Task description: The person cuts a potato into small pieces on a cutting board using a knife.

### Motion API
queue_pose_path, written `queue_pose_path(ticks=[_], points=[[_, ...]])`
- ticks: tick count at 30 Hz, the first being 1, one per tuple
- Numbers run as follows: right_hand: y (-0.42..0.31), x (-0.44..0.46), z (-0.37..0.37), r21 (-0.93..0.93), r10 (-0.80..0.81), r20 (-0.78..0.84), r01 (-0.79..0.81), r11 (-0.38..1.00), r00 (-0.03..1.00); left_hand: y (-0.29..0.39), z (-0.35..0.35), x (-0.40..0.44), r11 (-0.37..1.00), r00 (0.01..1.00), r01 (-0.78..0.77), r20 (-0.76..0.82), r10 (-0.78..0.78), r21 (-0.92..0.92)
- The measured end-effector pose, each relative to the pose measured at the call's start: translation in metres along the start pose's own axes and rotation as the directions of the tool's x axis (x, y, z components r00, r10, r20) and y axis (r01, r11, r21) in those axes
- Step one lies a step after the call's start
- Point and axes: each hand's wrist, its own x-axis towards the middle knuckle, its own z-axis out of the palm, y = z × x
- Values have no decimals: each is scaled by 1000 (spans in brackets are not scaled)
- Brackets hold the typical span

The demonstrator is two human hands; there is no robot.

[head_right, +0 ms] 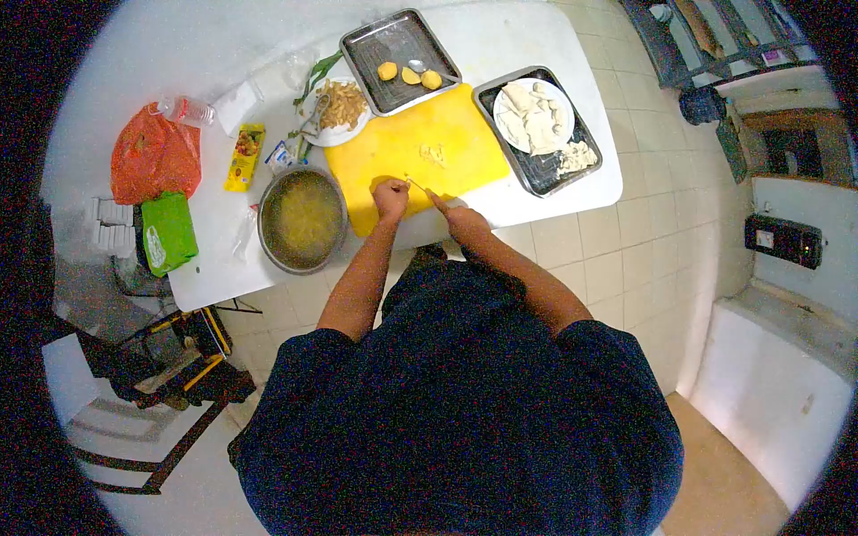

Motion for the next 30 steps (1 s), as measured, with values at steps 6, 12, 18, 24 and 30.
queue_pose_path(ticks=[6, 12, 18, 24, 30], points=[[23, 0, 7, 58, 46, -192, -35, 998, 980, 5, -5, -1, 999, 1000, -25, 4, 25, -23], [19, -1, -2, 54, 71, -76, -67, 996, 995, 6, -3, -4, 997, 1000, -25, -19, 24, -79], [16, 8, 16, -15, -16, -60, 15, 1000, 998, 9, -4, -7, 997, 999, -36, -20, 35, -68], [10, 7, 15, -13, -28, -52, 27, 1000, 998, -1, 1, -3, 999, 1000, 1, -29, -3, -53], [3, 2, 9, -5, -70, -119, 70, 998, 990, 6, -1, -3, 999, 999, 38, -26, -39, -33]])
